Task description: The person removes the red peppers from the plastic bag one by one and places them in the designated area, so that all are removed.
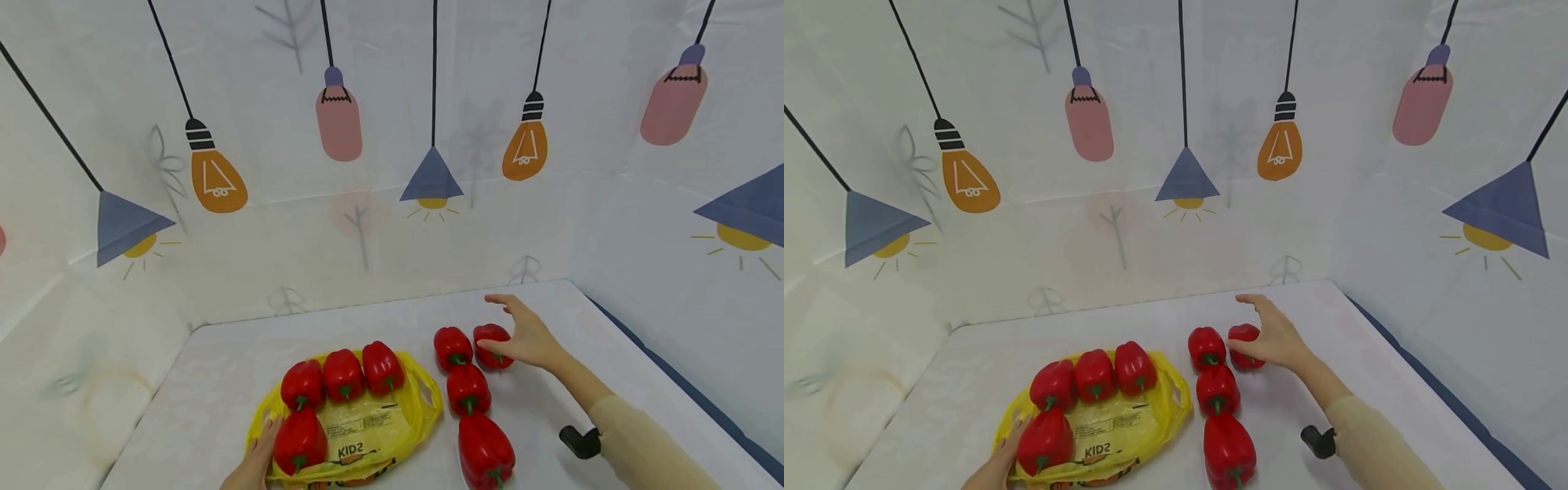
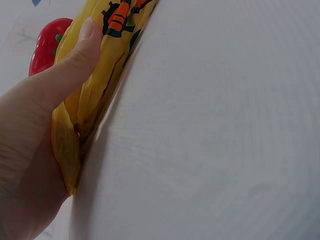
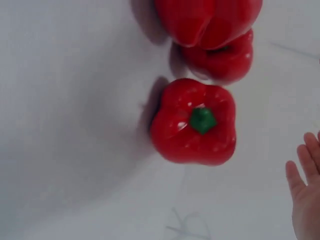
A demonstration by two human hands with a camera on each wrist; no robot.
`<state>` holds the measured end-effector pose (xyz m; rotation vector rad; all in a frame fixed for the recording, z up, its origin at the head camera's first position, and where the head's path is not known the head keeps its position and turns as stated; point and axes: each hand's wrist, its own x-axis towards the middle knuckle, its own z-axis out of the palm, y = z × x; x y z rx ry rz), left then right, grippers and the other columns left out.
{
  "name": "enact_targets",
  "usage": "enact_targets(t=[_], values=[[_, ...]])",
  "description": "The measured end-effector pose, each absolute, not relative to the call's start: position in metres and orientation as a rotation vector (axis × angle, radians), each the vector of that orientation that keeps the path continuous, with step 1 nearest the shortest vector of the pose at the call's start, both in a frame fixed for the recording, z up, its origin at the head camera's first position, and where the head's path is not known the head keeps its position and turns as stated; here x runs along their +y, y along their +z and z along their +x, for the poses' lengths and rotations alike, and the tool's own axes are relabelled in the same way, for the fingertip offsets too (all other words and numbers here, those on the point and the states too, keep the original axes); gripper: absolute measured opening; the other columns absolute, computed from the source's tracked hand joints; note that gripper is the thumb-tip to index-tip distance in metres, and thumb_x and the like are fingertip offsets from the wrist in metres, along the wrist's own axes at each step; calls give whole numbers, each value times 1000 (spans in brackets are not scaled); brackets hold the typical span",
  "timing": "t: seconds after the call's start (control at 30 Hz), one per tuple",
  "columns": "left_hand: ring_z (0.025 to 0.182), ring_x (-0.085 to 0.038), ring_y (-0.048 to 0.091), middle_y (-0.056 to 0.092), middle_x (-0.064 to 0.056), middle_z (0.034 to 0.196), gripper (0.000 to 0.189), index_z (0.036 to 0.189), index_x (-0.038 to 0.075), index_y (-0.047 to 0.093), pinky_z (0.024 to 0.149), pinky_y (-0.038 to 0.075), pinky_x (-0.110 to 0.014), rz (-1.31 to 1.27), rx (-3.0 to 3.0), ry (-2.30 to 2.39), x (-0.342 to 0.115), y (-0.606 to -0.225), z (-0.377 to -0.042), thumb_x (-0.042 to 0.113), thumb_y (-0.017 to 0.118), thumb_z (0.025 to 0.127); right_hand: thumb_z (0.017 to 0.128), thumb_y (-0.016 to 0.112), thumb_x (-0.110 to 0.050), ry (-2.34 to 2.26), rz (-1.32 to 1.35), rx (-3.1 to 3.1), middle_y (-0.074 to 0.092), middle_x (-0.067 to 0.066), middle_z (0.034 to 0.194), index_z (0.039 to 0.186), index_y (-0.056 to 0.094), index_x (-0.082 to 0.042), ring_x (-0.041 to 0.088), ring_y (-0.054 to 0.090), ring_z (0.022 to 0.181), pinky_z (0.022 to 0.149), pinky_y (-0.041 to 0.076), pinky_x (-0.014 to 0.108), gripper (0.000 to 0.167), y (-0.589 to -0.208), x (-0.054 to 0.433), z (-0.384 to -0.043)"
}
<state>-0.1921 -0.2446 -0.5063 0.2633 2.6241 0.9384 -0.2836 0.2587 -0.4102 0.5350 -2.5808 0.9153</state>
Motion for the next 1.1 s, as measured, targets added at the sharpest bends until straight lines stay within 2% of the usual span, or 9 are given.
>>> enact_targets(t=[0.23, 0.53, 0.83, 0.97, 1.1], values=[[137, -56, 1, 16, -39, 149, 112, 146, -15, 14, 100, 5, -77, 383, 2622, 993, -247, -506, -193, 41, 79, 74, 70, 87, -21, 958, 690, -2444, 60, 9, 125, 127, 57, -7, 28, 55, 114, 87, 50, 57, 66, -395, 243, -276], [135, -58, 1, 11, -41, 149, 112, 145, -18, 11, 98, 7, -78, 432, 2637, 1001, -248, -506, -191, 36, 79, 75, 69, 88, -21, 929, 882, -2384, 61, 2, 124, 126, 59, -12, 22, 57, 114, 89, 51, 48, 65, -372, 215, -270], [138, -54, 6, 20, -35, 151, 116, 148, -12, 16, 103, 7, -73, 272, 2646, 936, -242, -504, -191, 48, 80, 72, 70, 88, -19, 971, 1075, -2282, 61, -2, 123, 126, 59, -13, 19, 56, 115, 97, 47, 43, 63, -347, 186, -275], [139, -52, 8, 22, -32, 151, 119, 149, -9, 16, 105, 10, -71, 227, 2678, 900, -238, -502, -189, 53, 80, 69, 70, 88, -19, 966, 1153, -2241, 62, -2, 122, 125, 59, -12, 19, 57, 113, 97, 48, 40, 63, -339, 172, -277], [140, -50, 10, 24, -31, 152, 120, 150, -7, 18, 106, 11, -69, 185, 2691, 881, -236, -501, -187, 56, 79, 68, 70, 88, -19, 977, 1252, -2197, 62, 0, 121, 125, 59, -10, 19, 58, 112, 95, 49, 41, 63, -333, 158, -276]])
